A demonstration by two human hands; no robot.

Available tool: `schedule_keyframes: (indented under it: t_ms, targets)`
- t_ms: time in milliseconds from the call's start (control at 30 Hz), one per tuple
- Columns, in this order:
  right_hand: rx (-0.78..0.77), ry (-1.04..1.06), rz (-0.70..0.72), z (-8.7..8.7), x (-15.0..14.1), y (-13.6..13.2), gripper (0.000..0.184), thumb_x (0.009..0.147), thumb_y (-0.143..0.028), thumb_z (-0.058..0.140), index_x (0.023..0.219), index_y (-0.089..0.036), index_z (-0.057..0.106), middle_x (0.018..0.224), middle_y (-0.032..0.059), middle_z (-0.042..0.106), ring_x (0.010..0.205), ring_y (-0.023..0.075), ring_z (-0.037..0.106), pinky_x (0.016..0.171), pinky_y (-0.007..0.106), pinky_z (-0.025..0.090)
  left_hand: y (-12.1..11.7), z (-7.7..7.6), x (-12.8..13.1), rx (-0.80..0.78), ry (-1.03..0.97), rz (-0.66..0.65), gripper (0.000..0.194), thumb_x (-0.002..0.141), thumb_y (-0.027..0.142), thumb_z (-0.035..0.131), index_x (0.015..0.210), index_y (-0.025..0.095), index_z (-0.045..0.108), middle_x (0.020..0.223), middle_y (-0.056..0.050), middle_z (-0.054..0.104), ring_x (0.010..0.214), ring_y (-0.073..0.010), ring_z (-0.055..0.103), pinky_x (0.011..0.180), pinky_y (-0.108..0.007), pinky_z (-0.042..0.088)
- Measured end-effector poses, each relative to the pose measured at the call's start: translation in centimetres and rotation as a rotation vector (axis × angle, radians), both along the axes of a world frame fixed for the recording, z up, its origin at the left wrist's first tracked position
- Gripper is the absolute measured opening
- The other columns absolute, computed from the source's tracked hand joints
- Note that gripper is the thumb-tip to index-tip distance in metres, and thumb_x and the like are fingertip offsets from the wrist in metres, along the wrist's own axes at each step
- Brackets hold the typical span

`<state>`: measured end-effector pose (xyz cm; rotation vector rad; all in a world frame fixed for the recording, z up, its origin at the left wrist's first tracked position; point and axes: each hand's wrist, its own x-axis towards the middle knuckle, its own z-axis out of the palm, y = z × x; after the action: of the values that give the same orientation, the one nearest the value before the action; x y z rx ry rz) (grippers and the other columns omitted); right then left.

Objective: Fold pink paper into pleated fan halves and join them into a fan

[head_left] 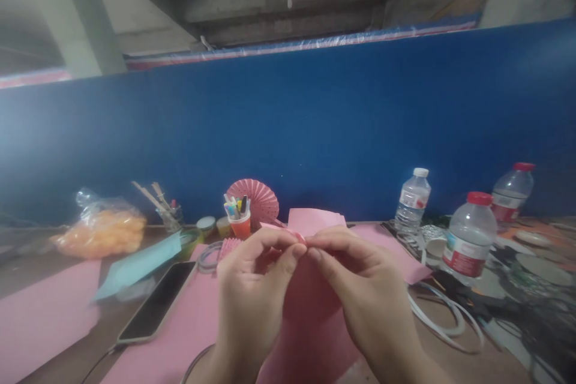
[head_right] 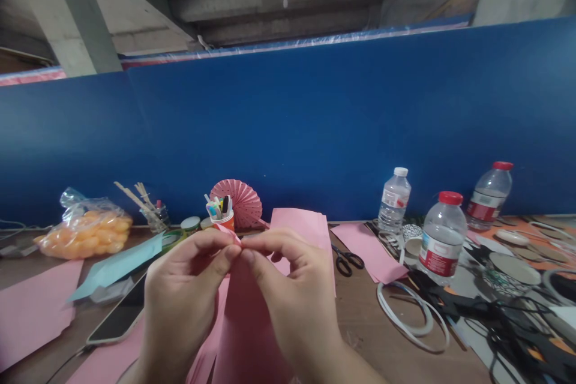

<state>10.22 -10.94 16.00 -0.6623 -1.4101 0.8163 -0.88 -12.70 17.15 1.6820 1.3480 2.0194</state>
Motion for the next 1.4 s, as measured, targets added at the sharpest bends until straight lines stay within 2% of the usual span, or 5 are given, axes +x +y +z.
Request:
schedule_keyframes:
  t_ms: [367,633,867,1233,1400]
  targets:
    - [-0.008,0.046,0.007,-0.1,-0.3,0.0,0.007,0.069,-0.018,0.062,0.072,-0.021,0.067,0.072,0.0022,0.067,0.069,0.0160,0.061,0.061,0.027,0.049,0.1,-1.0,-0.3,-0.016,0.034,0.023,0.003,0.068,0.020,0.063,0.068,0.018,0.061,0.067,0.002,0.062,0.060,-0.0107,0.058,0.054,-0.019,0.048]
    - [0.006,0.055,-0.020,-0.2,-0.3,0.0,0.008,0.069,-0.015,0.060,0.071,-0.021,0.066,0.070,0.0014,0.066,0.066,0.0148,0.060,0.058,0.025,0.049,0.2,-0.7,0.1,-0.008,-0.014,0.009,0.002,0.067,0.018,0.063,0.066,0.018,0.061,0.065,0.001,0.062,0.056,-0.0101,0.057,0.050,-0.018,0.047]
    - [-0.004,0.038,0.011,-0.4,-0.1,0.2,0.007,0.070,-0.018,0.061,0.075,-0.021,0.066,0.074,0.0018,0.067,0.070,0.0151,0.061,0.061,0.026,0.050,0.0,-0.7,0.0,-0.006,0.018,-0.043,0.003,0.070,0.016,0.061,0.069,0.019,0.060,0.068,0.003,0.060,0.062,-0.0081,0.056,0.056,-0.015,0.047]
    - [0.175,-0.144,-0.068,0.7,0.6,-0.4,0.004,0.070,-0.020,0.062,0.072,-0.021,0.066,0.071,0.0021,0.066,0.066,0.0149,0.060,0.058,0.024,0.051,0.1,-0.9,0.2,0.128,-0.031,-0.116,0.005,0.072,0.014,0.058,0.070,0.018,0.055,0.066,0.002,0.055,0.060,-0.0084,0.053,0.054,-0.016,0.045]
    - [0.303,-0.211,-0.196,1.0,1.0,-0.7,0.006,0.071,-0.019,0.061,0.071,-0.021,0.066,0.069,0.0019,0.066,0.063,0.0144,0.060,0.056,0.024,0.050,0.2,-0.7,-0.6,0.258,0.117,-0.105,0.017,0.069,0.010,0.060,0.083,0.020,0.057,0.079,-0.001,0.057,0.077,-0.0138,0.055,0.071,-0.026,0.046]
